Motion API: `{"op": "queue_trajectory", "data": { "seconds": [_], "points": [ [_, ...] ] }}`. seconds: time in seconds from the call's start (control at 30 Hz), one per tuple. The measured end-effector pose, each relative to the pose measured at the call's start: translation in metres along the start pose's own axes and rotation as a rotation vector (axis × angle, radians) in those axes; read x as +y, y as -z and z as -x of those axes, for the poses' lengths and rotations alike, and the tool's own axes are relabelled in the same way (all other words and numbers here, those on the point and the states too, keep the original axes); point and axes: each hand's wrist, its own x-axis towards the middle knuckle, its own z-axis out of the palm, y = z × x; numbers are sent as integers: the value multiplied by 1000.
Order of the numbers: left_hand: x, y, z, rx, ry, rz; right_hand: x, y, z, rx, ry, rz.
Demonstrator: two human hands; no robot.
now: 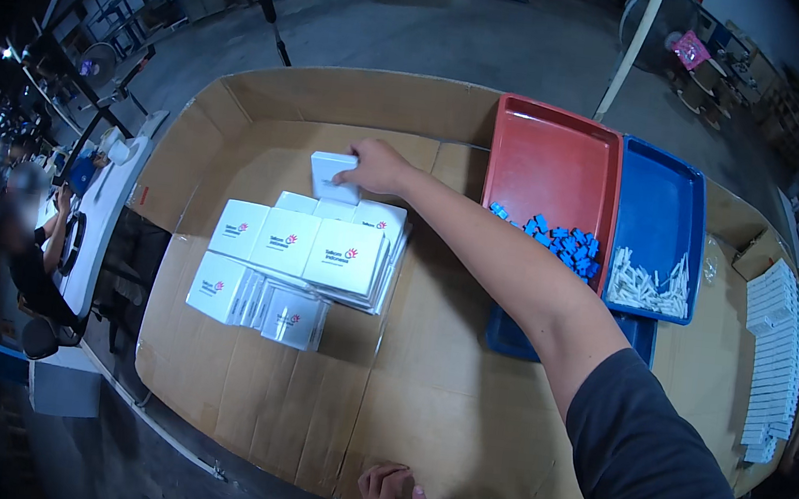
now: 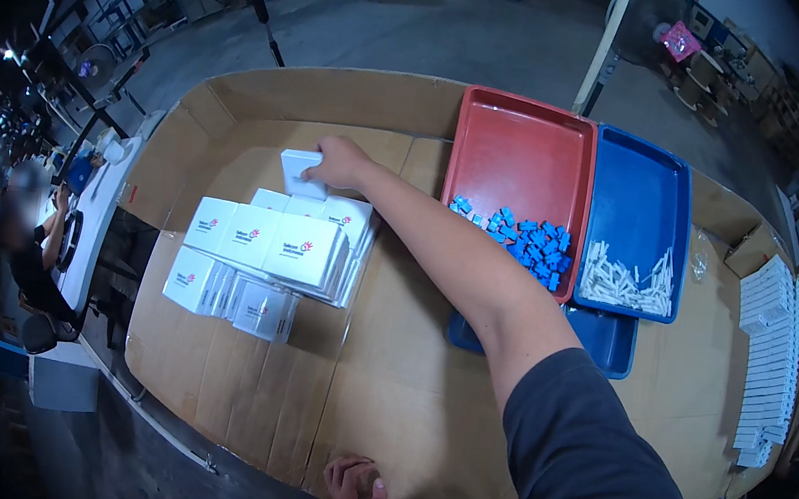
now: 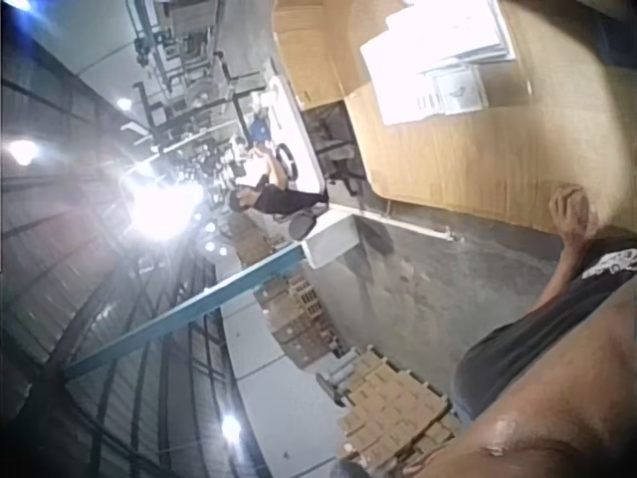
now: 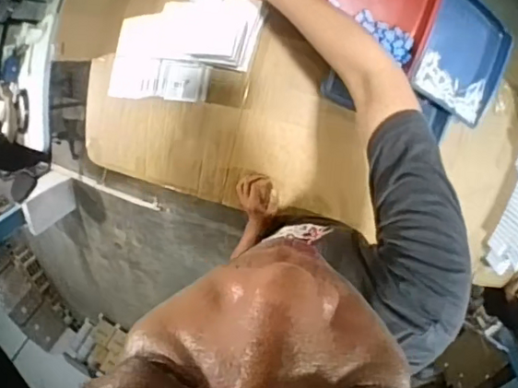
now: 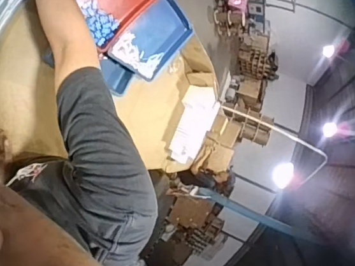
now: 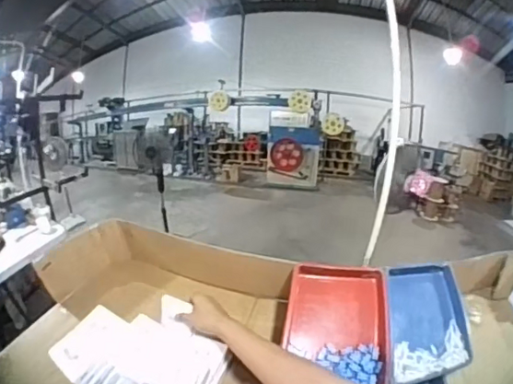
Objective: Assembling and packaging a puzzle cube along with additional parts into a white box.
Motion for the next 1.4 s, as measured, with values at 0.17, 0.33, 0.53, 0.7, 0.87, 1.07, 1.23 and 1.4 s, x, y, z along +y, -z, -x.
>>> {"op": "queue_trajectory", "data": {
  "seconds": [0.17,0.33,0.53,0.7,0.87,1.07,1.23,1.4],
  "points": [
    [4,2,-4,83,-30,51,-19,37,72,507,221,-262],
    [5,6,-1,87,-49,77,-54,61,206,623,282,-466],
    [1,-1,2,95,-36,186,-81,58,350,649,231,-752],
    [1,0,6,76,-10,201,-85,31,441,728,103,-943],
    [11,-2,9,128,-62,368,-78,-12,511,626,-18,-1310],
    [72,-8,13,-391,287,890,-70,-58,582,496,-62,-1321],
    [120,-1,26,-1106,764,1514,-96,-67,646,176,-172,-989],
    [139,-14,64,-1111,788,1399,-95,-86,690,370,-122,-589]
  ]
}}
